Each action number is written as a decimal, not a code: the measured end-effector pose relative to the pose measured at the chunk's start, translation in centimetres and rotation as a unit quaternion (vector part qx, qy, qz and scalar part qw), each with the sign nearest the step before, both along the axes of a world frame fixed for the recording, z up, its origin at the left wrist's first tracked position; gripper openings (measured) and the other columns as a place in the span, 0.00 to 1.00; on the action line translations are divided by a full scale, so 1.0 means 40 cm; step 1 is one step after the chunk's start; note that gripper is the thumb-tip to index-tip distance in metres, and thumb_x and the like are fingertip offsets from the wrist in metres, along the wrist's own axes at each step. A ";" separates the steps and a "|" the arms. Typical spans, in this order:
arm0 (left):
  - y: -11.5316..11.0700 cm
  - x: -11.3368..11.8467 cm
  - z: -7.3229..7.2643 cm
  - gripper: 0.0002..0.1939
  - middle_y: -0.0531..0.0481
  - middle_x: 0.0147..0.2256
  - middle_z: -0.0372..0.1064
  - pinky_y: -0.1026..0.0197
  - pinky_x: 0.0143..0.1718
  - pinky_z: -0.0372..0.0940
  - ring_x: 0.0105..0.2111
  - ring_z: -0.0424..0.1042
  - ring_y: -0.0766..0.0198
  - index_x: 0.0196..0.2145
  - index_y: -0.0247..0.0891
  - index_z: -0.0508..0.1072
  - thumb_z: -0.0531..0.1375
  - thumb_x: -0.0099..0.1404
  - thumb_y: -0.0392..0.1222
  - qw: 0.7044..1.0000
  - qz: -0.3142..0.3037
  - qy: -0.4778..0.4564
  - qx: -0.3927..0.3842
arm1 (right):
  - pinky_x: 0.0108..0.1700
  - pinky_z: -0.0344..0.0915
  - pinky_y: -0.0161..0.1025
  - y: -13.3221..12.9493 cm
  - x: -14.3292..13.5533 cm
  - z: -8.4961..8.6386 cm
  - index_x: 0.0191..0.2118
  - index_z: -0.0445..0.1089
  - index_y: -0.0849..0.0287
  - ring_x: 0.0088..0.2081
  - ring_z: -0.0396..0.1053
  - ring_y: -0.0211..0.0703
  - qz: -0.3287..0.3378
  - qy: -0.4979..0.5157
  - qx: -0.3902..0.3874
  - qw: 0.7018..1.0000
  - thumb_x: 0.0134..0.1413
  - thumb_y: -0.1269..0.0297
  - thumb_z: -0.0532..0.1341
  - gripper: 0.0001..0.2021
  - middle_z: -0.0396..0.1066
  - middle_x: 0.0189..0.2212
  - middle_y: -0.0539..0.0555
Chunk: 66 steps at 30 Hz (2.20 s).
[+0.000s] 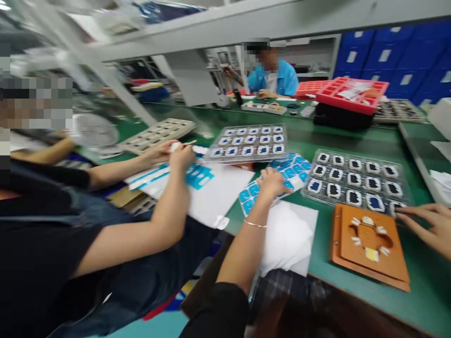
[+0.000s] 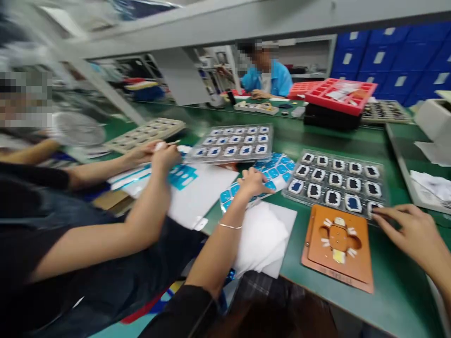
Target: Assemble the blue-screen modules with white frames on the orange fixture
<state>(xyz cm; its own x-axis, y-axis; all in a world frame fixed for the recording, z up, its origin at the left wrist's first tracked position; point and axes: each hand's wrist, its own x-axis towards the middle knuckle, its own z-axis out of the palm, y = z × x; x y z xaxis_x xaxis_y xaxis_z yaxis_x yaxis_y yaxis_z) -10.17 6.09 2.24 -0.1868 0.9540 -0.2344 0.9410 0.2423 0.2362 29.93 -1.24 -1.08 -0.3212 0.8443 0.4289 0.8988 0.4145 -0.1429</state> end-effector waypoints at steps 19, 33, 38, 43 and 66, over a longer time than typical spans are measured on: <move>-0.006 -0.006 -0.026 0.17 0.46 0.42 0.69 0.47 0.49 0.59 0.50 0.67 0.46 0.32 0.40 0.65 0.70 0.52 0.39 0.996 -0.036 -0.051 0.061 | 0.37 0.70 0.49 -0.016 0.008 0.042 0.42 0.78 0.52 0.40 0.71 0.55 0.001 0.059 -0.123 0.991 0.55 0.46 0.57 0.20 0.76 0.36 0.57; -0.135 0.157 -0.015 0.06 0.53 0.38 0.76 0.51 0.48 0.57 0.42 0.69 0.60 0.38 0.44 0.71 0.57 0.67 0.34 0.729 -0.514 -0.275 0.359 | 0.32 0.74 0.38 -0.056 -0.080 0.087 0.46 0.76 0.55 0.34 0.72 0.42 0.041 0.430 -0.101 0.896 0.54 0.52 0.67 0.17 0.73 0.35 0.53; -0.167 0.197 -0.020 0.10 0.56 0.44 0.77 0.50 0.50 0.47 0.47 0.65 0.57 0.45 0.49 0.75 0.55 0.71 0.40 0.712 -0.607 -0.203 0.289 | 0.35 0.76 0.37 -0.080 -0.124 0.092 0.46 0.77 0.54 0.35 0.72 0.40 0.158 0.469 -0.126 0.860 0.58 0.59 0.66 0.11 0.70 0.35 0.53; -0.157 0.183 -0.019 0.16 0.51 0.47 0.76 0.49 0.51 0.46 0.49 0.63 0.53 0.52 0.47 0.72 0.57 0.69 0.52 0.703 -0.624 -0.212 0.269 | 0.30 0.71 0.33 -0.088 -0.131 0.087 0.42 0.78 0.58 0.34 0.72 0.39 0.189 0.383 -0.115 0.897 0.57 0.63 0.68 0.08 0.74 0.34 0.54; -0.161 0.174 -0.023 0.20 0.50 0.51 0.74 0.45 0.54 0.45 0.48 0.62 0.51 0.53 0.50 0.73 0.55 0.68 0.54 0.684 -0.646 -0.177 0.289 | 0.51 0.64 0.51 -0.084 -0.120 0.099 0.41 0.74 0.56 0.48 0.69 0.50 0.226 0.190 -0.076 0.953 0.60 0.58 0.65 0.08 0.74 0.48 0.58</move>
<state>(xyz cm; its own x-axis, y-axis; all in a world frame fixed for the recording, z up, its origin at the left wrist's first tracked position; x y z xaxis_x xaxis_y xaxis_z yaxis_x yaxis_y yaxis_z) -3.20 -0.36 1.34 0.8707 0.2212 0.4393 0.1404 -0.9677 0.2092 25.11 -4.60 2.88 -0.5123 0.7181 0.4711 0.5053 0.6956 -0.5107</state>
